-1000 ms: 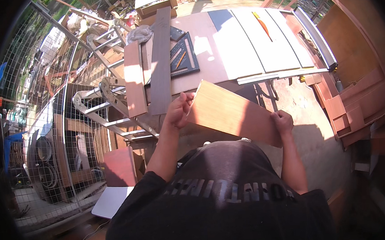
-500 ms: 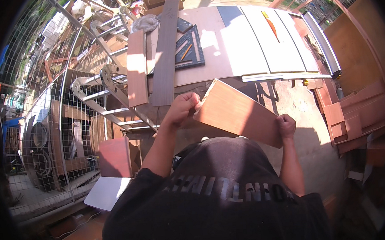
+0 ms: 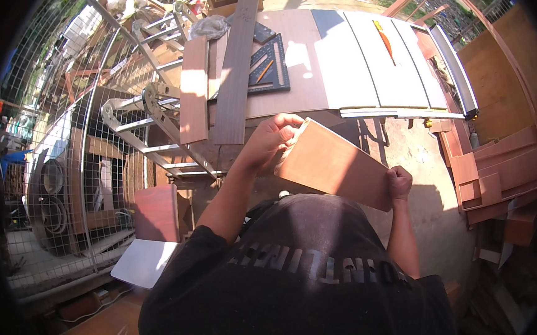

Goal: The person cuts a wooden plank on a table saw, then moves to the floor to assemble a small wooden shelf unit by fitting the cut plank into the frame. The person kneels to align and insert the shelf piece into the structure.

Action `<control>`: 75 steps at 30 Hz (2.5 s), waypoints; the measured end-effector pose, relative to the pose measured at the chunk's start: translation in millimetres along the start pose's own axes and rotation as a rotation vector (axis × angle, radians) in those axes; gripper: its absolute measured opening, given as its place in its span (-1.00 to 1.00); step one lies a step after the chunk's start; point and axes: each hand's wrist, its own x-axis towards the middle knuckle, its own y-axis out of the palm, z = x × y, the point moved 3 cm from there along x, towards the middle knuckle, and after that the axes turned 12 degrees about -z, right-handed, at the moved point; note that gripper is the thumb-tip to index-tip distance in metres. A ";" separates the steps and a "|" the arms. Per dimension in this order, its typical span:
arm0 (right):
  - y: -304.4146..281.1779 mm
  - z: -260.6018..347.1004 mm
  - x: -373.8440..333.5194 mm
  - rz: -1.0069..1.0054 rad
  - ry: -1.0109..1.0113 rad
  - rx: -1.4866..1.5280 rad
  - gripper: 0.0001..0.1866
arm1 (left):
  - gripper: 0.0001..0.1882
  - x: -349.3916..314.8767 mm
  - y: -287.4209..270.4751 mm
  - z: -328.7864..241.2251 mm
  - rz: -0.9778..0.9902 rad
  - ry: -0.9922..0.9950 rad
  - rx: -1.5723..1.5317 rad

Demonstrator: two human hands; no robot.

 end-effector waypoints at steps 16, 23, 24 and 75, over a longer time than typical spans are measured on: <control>-28.0 -7.4 -23.0 0.030 0.152 -0.385 -0.28 | -0.56 29.8 -62.9 36.9 -0.804 0.279 1.003; -57.7 -35.7 -82.0 -0.034 0.438 -0.372 -0.30 | 0.19 37.1 -148.8 40.7 -0.795 -0.314 1.506; -68.0 -44.0 -94.0 -0.026 0.493 -0.404 -0.30 | 0.16 39.8 -147.8 41.8 -0.812 -0.275 1.526; -102.4 121.0 -836.7 -1.541 2.407 0.389 -0.27 | -0.16 -705.5 811.2 140.7 2.150 -0.404 -0.817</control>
